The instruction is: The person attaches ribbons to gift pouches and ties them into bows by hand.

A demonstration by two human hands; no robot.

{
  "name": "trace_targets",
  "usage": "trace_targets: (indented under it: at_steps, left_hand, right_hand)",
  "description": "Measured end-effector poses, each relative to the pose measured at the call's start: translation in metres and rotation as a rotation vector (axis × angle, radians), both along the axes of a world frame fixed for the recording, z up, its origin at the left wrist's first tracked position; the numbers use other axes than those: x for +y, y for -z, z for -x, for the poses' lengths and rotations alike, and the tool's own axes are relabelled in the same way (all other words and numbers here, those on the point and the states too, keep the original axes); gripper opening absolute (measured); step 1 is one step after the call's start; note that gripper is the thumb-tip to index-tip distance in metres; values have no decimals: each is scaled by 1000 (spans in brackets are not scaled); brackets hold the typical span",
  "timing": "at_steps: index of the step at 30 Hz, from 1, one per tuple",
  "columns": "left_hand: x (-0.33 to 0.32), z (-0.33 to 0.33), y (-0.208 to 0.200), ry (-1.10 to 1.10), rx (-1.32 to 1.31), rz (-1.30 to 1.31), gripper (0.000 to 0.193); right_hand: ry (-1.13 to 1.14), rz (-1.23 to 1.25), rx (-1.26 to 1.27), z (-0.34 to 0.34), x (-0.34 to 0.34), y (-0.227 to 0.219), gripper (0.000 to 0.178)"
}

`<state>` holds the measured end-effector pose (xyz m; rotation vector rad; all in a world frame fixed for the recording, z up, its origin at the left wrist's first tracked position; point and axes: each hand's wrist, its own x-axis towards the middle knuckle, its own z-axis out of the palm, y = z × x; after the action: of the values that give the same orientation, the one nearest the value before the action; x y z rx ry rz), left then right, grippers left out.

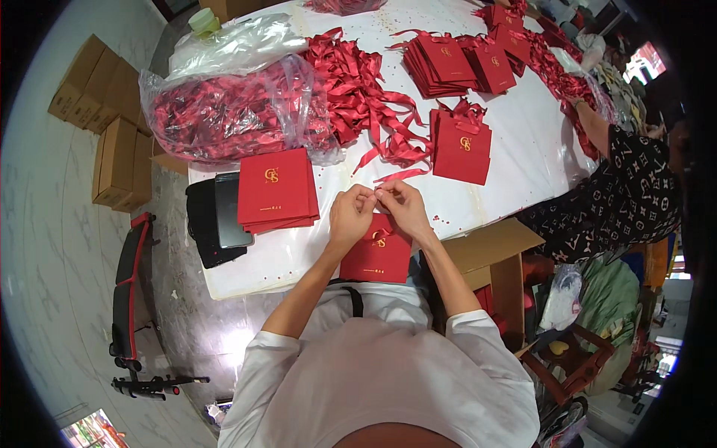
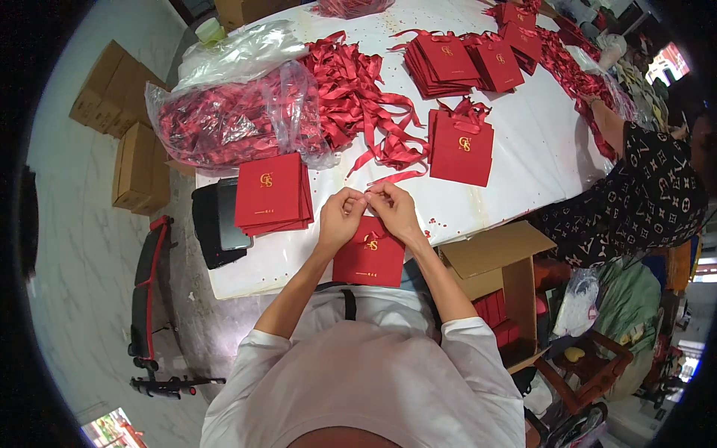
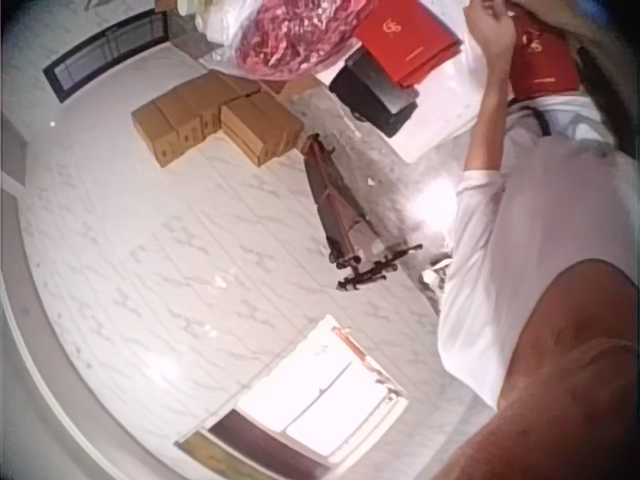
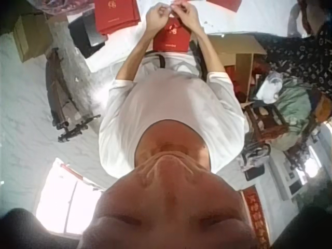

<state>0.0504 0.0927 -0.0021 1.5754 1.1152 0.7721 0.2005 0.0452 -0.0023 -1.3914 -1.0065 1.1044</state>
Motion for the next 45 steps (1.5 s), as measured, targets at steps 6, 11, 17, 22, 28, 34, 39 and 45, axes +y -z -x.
trace_targets:
  at_steps: [6,11,17,22,28,34,39,45]
  left_hand:
    - [-16,14,-11,-143,14,-347,30]
    - [-32,51,-10,66,-281,296,39]
    - [-76,48,-5,38,-564,528,44]
    - [-101,57,-14,11,-258,187,32]
    - [-115,79,-22,-97,-311,171,25]
    - [-94,94,-52,-122,-307,-37,34]
    - [-91,71,-52,84,198,-493,78]
    - [-99,54,-22,262,462,-621,86]
  right_hand:
    - [126,14,139,-11,-10,-16,16]
    - [369,41,402,-33,-18,-33,17]
    - [452,11,686,-27,-15,8,18]
    - [446,-21,526,-24,-9,-1,19]
    - [374,-9,346,-21,-3,-9,19]
    - [240,-259,-542,-24,13,-10,18]
    - [54,-407,-1030,-23,22,-3,13]
    - [111,-250,-692,-44,5,-7,8]
